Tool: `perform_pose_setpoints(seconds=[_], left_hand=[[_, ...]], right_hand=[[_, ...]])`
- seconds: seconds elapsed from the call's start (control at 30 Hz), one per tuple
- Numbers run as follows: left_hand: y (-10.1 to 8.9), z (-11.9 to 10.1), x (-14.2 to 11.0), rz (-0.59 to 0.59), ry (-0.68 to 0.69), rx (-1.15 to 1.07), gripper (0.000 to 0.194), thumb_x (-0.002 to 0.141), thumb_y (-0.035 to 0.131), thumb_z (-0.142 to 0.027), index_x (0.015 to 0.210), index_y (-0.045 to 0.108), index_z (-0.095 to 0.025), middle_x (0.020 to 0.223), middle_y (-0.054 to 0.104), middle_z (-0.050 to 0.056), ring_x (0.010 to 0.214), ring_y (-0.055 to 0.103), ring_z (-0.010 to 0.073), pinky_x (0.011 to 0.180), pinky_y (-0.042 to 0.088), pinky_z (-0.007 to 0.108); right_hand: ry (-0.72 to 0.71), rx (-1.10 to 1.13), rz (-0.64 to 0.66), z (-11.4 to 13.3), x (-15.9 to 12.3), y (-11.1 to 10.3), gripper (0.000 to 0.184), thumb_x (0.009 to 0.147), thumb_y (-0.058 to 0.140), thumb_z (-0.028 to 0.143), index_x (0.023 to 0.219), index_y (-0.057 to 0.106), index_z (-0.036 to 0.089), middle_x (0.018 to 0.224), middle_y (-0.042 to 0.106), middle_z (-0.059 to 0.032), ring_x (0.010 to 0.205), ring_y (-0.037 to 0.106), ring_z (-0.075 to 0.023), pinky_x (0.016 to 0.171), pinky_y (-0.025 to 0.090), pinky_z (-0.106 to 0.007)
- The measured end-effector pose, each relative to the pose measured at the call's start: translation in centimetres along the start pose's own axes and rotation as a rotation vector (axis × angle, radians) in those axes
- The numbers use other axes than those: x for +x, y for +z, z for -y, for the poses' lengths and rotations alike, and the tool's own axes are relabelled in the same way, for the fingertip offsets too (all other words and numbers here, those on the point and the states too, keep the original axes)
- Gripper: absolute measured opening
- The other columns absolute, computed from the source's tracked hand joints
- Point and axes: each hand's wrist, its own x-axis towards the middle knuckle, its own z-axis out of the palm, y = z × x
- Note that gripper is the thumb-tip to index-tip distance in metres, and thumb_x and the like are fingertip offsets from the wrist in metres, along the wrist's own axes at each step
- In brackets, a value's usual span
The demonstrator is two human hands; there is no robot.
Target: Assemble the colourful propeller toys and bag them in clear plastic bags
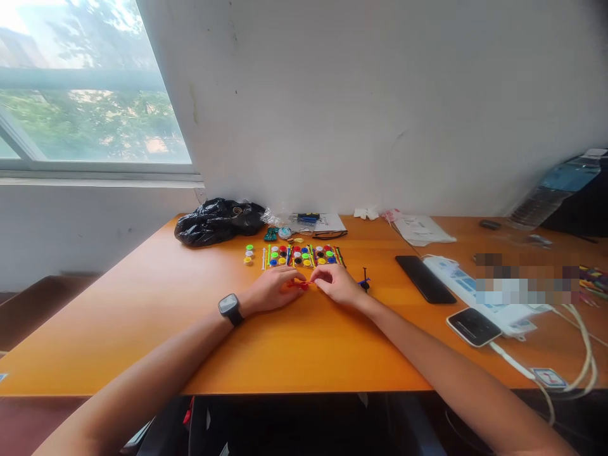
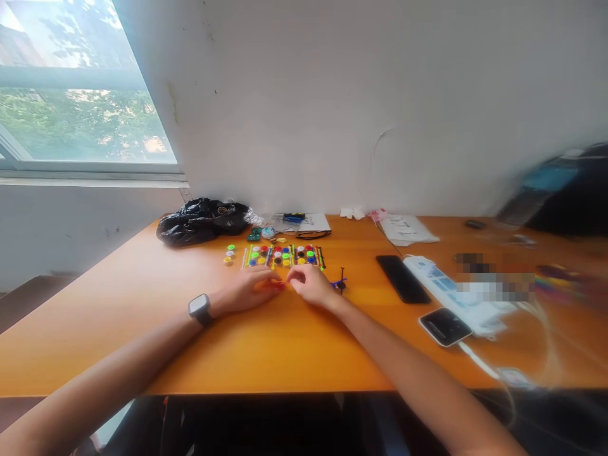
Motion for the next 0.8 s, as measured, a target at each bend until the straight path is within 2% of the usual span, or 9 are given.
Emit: perform_pose_setpoints(seconds=[0.13,0.47,0.67,0.8], left_hand=[[0.0,-0.1,0.0,0.04,0.028,-0.027,0.014,0.103,0.064,-0.033,0.109,0.075,-0.026,0.103,0.078,0.004,0.094,0.072,0.0199,0.088,0.054,0.034],[-0.1,-0.2,0.2,0.04,0.087,0.031,0.014,0.104,0.063,-0.03,0.107,0.075,-0.025,0.101,0.078,0.004,0.094,0.072,0.0202,0.088,0.055,0.034],[0.1,-0.5,0.1,0.062,0.131,0.112,0.018,0.106,0.058,-0.032,0.104,0.074,-0.024,0.1,0.077,0.006,0.091,0.071,0.0211,0.083,0.054,0.034],[0.5,-0.3,-0.1,0.059,0.129,0.123,0.015,0.105,0.058,-0.032,0.105,0.071,-0.024,0.098,0.075,0.006,0.092,0.071,0.0215,0.084,0.054,0.035]], right_hand=[[0.013,-0.097,-0.014,0.0,0.0,0.1,0.015,0.083,0.06,0.019,0.086,0.075,0.018,0.076,0.07,-0.0018,0.069,0.059,-0.0158,0.063,0.041,-0.027],[-0.005,-0.298,-0.006,1.7,-0.8,0.0,0.018,0.094,0.057,0.022,0.086,0.073,0.021,0.081,0.073,-0.0025,0.071,0.061,-0.0162,0.064,0.037,-0.028],[-0.037,-0.328,-0.006,1.5,-0.8,0.3,0.017,0.094,0.057,0.022,0.086,0.073,0.021,0.085,0.074,-0.0031,0.073,0.061,-0.0164,0.065,0.037,-0.027],[-0.049,-0.352,-0.028,1.3,-0.8,0.2,0.015,0.093,0.06,0.022,0.087,0.073,0.021,0.087,0.074,-0.0039,0.074,0.062,-0.0171,0.067,0.04,-0.028]])
